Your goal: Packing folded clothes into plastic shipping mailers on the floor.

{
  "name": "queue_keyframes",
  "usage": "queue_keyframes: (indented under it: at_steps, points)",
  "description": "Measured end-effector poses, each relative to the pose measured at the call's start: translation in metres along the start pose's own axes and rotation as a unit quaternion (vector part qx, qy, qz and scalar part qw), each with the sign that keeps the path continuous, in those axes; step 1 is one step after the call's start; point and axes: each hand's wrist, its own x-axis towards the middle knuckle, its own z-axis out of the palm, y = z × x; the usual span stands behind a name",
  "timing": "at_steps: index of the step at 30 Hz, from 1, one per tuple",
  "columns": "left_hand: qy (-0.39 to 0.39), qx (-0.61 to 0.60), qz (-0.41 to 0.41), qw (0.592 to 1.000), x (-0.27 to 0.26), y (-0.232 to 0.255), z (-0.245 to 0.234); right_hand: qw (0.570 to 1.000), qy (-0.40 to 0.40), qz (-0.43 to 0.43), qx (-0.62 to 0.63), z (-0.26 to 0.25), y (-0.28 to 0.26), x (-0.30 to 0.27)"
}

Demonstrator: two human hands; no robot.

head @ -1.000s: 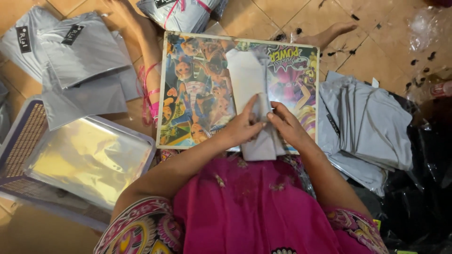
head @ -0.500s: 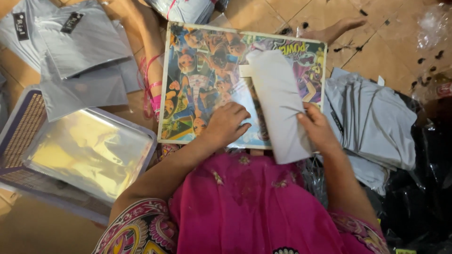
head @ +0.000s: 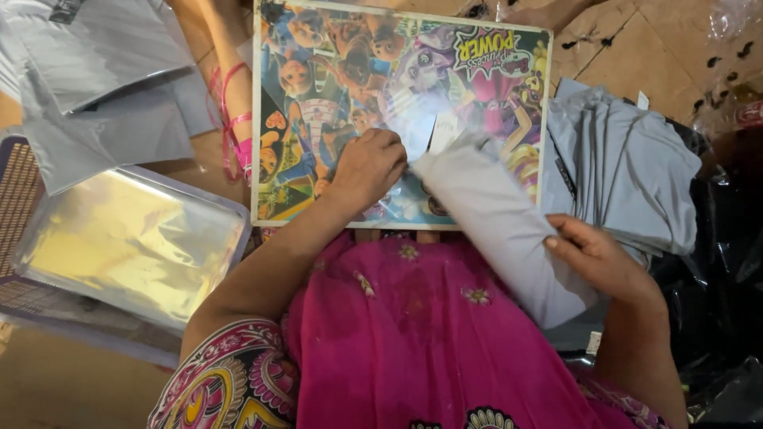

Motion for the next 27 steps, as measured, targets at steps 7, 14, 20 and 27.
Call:
queue_keyframes:
  at_steps: [7, 14, 20, 27]
  points:
    - [-0.066, -0.123, -0.145, 0.980, 0.021, 0.001, -0.048, 0.986, -0.118, 0.028, -0.115, 0.014, -0.037, 0.015]
    - [0.054, -0.045, -0.068, 0.995, 0.024, 0.001, -0.056, 0.999, -0.007, -0.043, 0.001, 0.015, -0.002, 0.050]
    - [0.044, -0.089, -0.019, 0.995, 0.026, 0.003, -0.049, 0.990, -0.020, -0.049, 0.135, 0.038, -0.014, 0.075]
    - [0.035, -0.088, 0.000, 0.996, 0.033, 0.011, -0.068, 0.975, 0.029, -0.055, 0.211, 0.036, 0.030, 0.102]
